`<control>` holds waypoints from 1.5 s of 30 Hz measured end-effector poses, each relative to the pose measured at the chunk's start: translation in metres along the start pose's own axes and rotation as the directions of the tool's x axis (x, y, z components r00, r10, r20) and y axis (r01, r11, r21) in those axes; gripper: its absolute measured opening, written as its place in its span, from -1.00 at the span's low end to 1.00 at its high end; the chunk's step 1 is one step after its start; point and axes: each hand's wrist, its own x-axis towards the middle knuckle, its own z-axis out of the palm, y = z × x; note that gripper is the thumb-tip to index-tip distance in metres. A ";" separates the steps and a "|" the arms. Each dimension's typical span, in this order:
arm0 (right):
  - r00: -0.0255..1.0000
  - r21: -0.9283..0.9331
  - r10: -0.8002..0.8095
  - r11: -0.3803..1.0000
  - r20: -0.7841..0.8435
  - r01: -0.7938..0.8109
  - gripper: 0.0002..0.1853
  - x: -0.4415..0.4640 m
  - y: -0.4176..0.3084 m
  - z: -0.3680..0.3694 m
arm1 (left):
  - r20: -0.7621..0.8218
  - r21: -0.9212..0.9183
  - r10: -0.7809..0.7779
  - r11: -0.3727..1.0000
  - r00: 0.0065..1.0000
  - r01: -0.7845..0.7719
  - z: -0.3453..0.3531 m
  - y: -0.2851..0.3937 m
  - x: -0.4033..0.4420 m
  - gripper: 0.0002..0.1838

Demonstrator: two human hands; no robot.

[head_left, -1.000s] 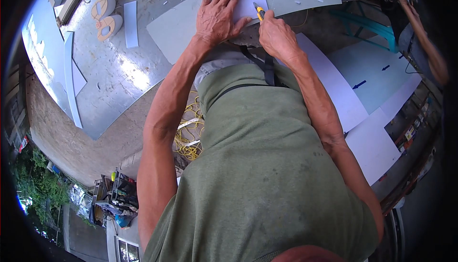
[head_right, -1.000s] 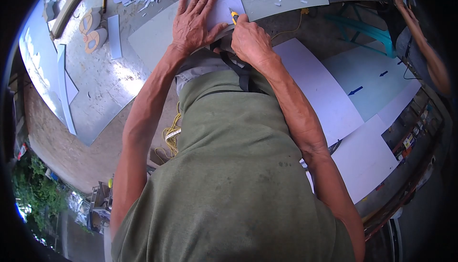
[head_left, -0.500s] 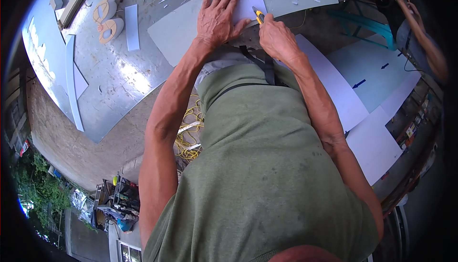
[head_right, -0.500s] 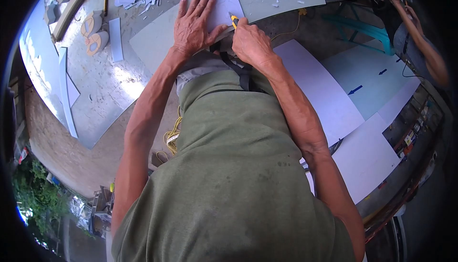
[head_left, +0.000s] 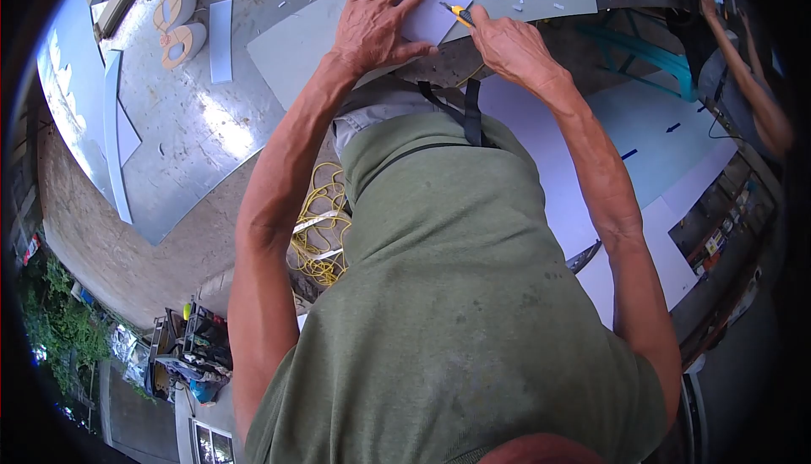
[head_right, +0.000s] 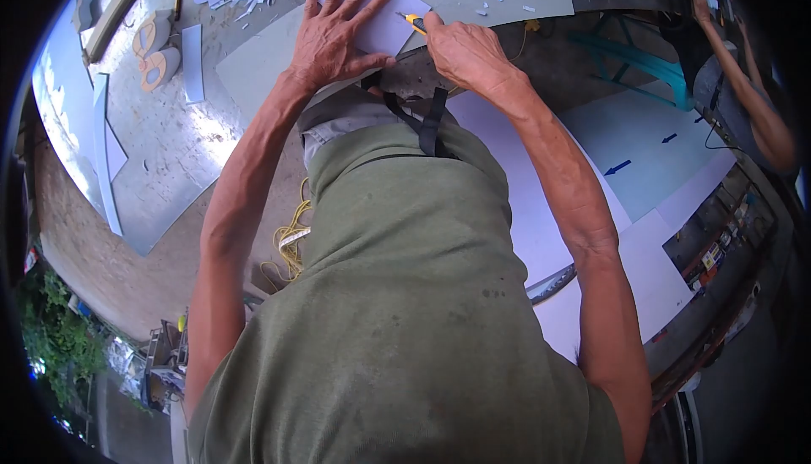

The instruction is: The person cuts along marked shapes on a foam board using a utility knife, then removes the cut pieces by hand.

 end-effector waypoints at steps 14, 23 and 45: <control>0.993 0.012 0.023 1.000 0.114 -0.025 -0.73 0.005 -0.002 -0.006 | -0.026 -0.048 -0.008 0.999 1.000 0.007 0.006 0.000 0.000 0.15; 0.988 0.068 0.056 0.995 0.143 -0.066 -0.80 0.004 -0.008 -0.007 | -0.006 -0.016 -0.027 1.000 1.000 0.027 0.008 0.001 -0.001 0.19; 0.987 0.045 0.065 0.996 0.149 -0.072 -0.78 0.006 -0.009 -0.021 | 0.033 0.021 -0.040 0.999 0.999 0.039 0.009 0.002 0.000 0.17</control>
